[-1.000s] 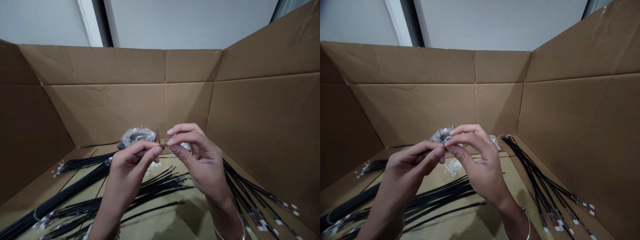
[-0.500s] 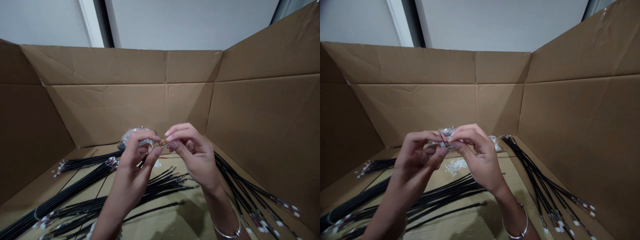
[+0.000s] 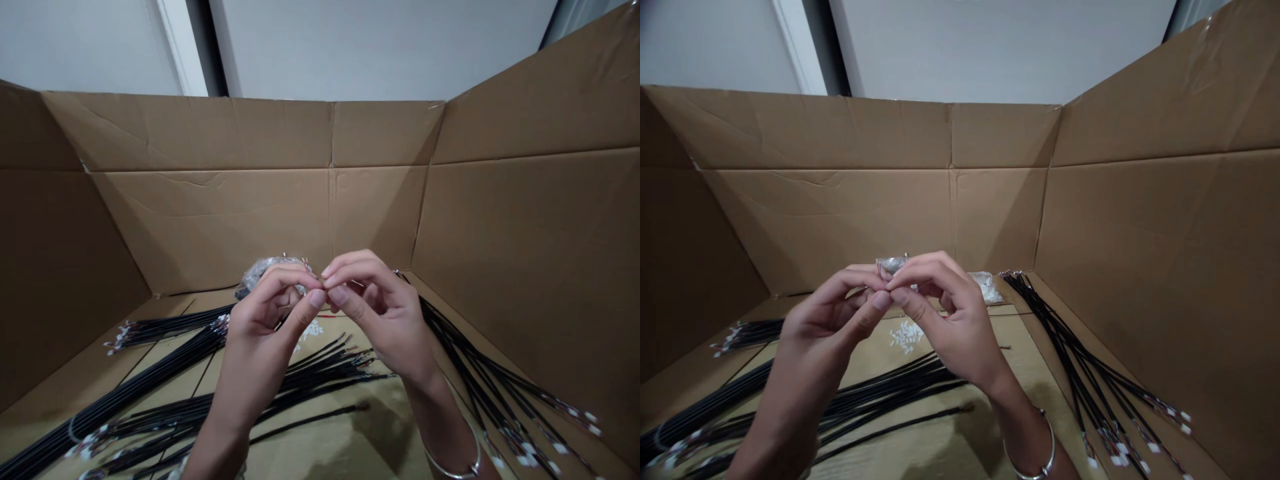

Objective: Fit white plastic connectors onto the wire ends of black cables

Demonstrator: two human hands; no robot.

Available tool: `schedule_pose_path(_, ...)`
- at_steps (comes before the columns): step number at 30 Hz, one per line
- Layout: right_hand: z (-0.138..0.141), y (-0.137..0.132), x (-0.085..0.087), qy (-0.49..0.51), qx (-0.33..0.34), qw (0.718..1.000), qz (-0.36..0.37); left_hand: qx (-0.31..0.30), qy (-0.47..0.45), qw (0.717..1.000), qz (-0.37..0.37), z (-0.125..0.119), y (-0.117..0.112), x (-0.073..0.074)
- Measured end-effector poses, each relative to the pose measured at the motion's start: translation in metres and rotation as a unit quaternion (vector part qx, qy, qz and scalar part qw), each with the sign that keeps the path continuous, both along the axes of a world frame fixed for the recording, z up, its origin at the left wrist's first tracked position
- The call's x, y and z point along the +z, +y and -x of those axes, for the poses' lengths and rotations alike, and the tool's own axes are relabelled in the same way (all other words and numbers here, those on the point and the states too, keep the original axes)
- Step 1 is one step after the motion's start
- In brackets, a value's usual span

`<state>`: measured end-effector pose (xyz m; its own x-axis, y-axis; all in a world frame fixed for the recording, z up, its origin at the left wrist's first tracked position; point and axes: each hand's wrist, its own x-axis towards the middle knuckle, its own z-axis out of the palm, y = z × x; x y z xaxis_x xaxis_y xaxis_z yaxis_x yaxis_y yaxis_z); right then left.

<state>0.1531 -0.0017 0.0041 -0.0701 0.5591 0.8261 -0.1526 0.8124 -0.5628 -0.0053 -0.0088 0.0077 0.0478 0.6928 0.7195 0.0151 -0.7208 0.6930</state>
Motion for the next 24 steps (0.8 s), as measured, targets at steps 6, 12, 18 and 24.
schedule_pose_path(6,-0.003,-0.005,0.003,0.031,0.063,0.991,0.112,0.023,-0.024,0.999,0.004,0.002,0.0,-0.001)
schedule_pose_path(12,-0.008,-0.004,0.003,-0.022,0.084,0.976,0.202,0.023,-0.012,1.0,0.007,0.005,0.0,-0.003)
schedule_pose_path(18,-0.01,-0.003,0.005,-0.085,0.105,0.97,0.201,0.034,0.014,0.999,-0.017,0.007,-0.002,-0.003)
schedule_pose_path(24,-0.013,-0.002,0.006,-0.112,0.116,0.968,0.192,0.042,0.056,0.997,-0.042,0.008,-0.003,-0.001)
